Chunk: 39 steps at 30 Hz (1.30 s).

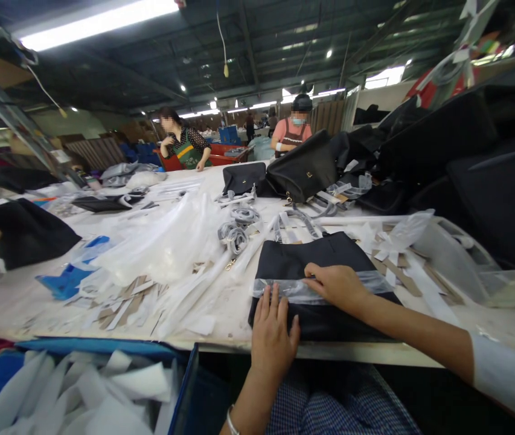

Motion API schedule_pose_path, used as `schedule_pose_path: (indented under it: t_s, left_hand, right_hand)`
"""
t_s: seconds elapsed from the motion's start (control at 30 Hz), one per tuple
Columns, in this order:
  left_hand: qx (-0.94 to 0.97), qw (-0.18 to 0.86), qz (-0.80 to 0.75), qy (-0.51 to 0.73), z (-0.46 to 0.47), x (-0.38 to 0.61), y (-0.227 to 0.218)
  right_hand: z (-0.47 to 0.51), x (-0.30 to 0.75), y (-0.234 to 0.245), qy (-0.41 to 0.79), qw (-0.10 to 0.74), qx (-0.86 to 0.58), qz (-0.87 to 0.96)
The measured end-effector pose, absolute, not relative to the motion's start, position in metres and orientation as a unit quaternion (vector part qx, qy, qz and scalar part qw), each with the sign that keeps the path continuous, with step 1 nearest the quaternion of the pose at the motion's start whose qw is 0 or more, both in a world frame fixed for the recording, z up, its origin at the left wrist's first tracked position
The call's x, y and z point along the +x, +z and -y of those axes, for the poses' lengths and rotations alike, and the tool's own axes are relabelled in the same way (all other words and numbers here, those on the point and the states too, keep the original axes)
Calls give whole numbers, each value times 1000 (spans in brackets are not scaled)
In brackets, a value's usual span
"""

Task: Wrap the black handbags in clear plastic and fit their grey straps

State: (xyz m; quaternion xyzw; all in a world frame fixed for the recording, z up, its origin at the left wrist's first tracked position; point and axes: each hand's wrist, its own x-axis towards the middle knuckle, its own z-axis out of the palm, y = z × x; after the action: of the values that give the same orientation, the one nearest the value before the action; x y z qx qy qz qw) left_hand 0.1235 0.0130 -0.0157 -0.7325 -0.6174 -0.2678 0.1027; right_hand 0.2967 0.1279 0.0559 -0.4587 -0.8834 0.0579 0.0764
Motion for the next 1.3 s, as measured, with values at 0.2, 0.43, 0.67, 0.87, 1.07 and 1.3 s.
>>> schedule_pose_path:
  t_s: [0.2, 0.43, 0.67, 0.87, 1.07, 1.3]
  left_hand:
    - [-733, 120, 613, -270, -13, 122, -17]
    - [-735, 121, 621, -245, -12, 123, -15]
    - [-716, 92, 629, -288, -7, 117, -6]
    - [-729, 129, 646, -189, -14, 99, -4]
    - [-731, 133, 642, -189, -14, 94, 2]
    - [-783, 140, 583, -163, -24, 93, 3]
  right_hand:
    - [-104, 315, 12, -35, 170, -276, 945]
    - [-108, 393, 7, -105, 170, -378, 904]
    - [-72, 426, 26, -102, 236, -352, 900]
    - [-85, 413, -3, -117, 190, -324, 919]
    - [-92, 438, 1, -70, 267, -347, 896]
    - [-89, 455, 22, -34, 356, -429, 830]
